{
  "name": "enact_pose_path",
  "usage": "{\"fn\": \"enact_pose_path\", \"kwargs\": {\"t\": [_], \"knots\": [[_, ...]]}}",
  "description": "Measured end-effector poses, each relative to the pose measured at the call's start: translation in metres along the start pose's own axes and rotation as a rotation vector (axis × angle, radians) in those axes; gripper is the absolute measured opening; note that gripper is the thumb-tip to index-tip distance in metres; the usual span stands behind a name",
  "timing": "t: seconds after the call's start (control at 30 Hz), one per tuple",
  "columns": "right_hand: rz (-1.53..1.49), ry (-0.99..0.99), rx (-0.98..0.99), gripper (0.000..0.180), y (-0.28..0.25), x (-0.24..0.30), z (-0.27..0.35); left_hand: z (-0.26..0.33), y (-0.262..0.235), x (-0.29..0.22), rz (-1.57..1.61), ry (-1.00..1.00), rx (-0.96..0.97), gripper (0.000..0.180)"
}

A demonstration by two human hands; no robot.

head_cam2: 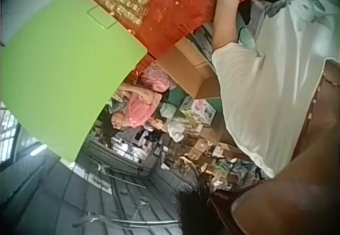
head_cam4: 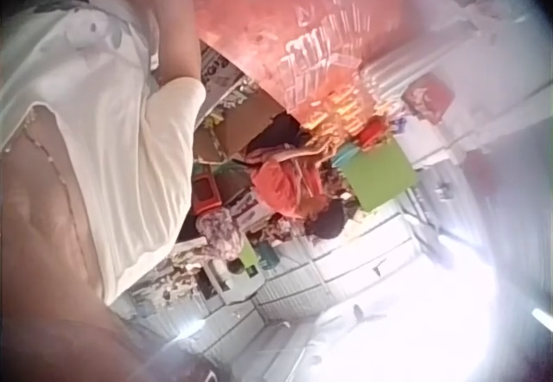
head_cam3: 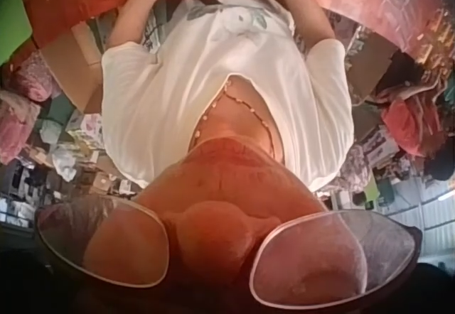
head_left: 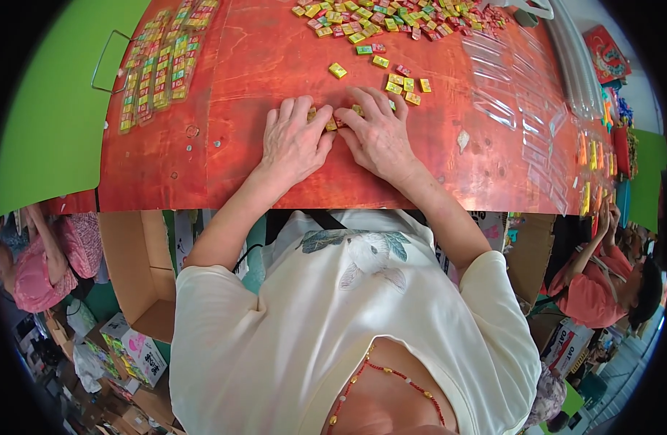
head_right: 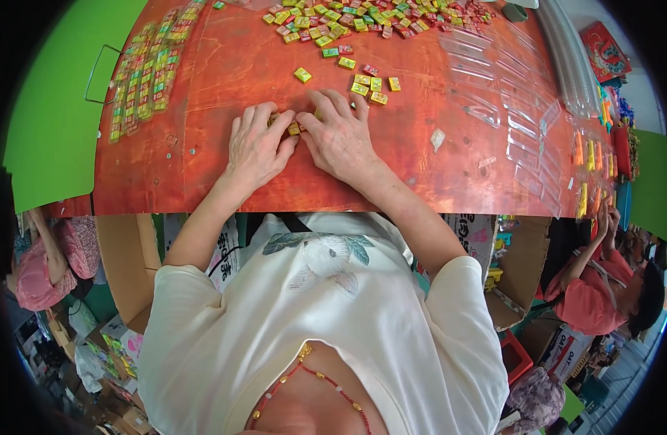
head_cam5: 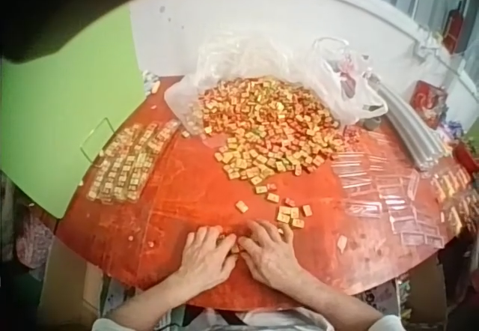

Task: Sorting small colorful square items on a table and placing them into rows before packaging them in plastic bags.

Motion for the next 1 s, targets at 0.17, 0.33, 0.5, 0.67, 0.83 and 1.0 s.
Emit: {"fn": "enact_pose_path", "kwargs": {"t": [0.17,0.33,0.5,0.67,0.83,1.0], "knots": [[0.034,0.113,-0.063,0.030,-0.032,-0.023,0.014,-0.004,-0.001,0.000,-0.001,-0.065,0.061,0.045],[0.093,0.170,-0.051,0.034,-0.035,-0.030,0.035,-0.008,0.006,-0.002,-0.042,0.000,0.024,0.037],[0.129,0.082,-0.040,0.029,-0.023,-0.019,0.037,-0.009,0.008,-0.003,-0.042,0.012,0.009,0.034],[0.156,0.071,-0.051,0.028,-0.014,-0.014,0.020,-0.009,0.007,-0.004,-0.060,-0.022,0.034,0.037],[0.177,0.128,-0.053,0.030,-0.010,-0.022,0.005,-0.009,0.006,-0.006,-0.050,-0.016,-0.028,0.033],[0.116,0.113,-0.085,0.030,-0.012,-0.018,0.002,-0.010,0.004,-0.007,-0.043,-0.018,-0.049,0.033]]}}
Point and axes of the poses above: each hand's wrist, its own z-axis away from the middle knuckle, its own y-axis out of the palm, x = y × z, the point moved 8 cm from there along -z, towards the middle knuckle, and after that the axes turned 12 degrees about -z, right-handed, at the moved point
